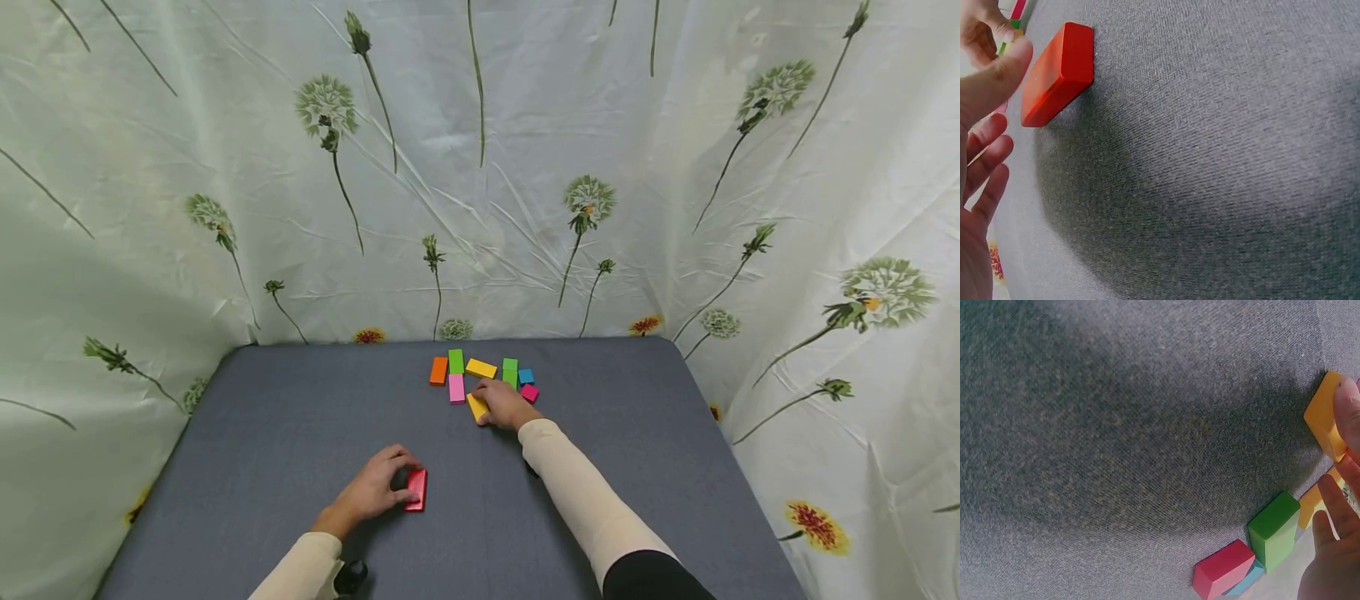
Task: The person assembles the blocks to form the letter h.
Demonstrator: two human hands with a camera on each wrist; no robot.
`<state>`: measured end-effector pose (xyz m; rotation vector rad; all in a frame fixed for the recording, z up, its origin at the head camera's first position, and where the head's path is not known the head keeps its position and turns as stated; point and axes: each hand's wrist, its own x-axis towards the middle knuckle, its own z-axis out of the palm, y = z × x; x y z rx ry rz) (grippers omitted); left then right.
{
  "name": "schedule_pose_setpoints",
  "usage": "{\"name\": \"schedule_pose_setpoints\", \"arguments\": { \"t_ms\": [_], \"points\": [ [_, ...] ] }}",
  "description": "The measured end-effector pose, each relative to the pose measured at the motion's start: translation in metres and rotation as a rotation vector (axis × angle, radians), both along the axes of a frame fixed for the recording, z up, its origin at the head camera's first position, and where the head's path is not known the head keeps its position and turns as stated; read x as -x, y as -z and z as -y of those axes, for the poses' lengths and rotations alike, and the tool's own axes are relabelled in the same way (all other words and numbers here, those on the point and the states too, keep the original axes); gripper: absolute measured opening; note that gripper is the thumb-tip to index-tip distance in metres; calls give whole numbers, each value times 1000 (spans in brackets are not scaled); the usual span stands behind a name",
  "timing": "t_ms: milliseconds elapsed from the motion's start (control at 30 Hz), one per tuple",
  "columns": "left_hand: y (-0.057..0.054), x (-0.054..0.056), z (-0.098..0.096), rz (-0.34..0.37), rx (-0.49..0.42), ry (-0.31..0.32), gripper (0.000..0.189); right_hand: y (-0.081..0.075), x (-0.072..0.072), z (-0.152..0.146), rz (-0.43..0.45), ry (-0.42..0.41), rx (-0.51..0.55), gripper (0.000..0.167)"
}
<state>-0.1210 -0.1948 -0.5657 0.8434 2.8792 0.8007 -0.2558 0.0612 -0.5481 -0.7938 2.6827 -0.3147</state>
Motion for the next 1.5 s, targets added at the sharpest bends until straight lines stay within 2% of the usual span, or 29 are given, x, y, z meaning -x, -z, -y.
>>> {"name": "schedule_pose_setpoints", "arguments": {
  "t_ms": [267, 500, 733, 867, 1033, 1167, 1500],
  "points": [
    [2, -3, 1, -4, 38, 27, 31, 1, 1, -1, 45, 16, 31, 52],
    [2, -3, 0, 44, 53, 18, 31, 4, 4, -3, 67, 4, 41, 54],
    [7, 0, 0, 31, 19, 23, 35, 3, 6, -11, 149, 28, 164, 55],
    [7, 2, 0, 35, 12, 13, 33, 3, 9, -12, 170, 33, 192, 56],
    [5, 3, 1, 42, 45, 28, 32, 2, 14, -10, 182, 19, 181, 54],
    [4, 2, 1, 27, 67, 47, 32, 2, 16, -11, 200, 42, 176, 54],
    [1, 0, -2, 18, 85, 16, 34, 0, 17, -7, 215, 79, 177, 56]
  ]
}}
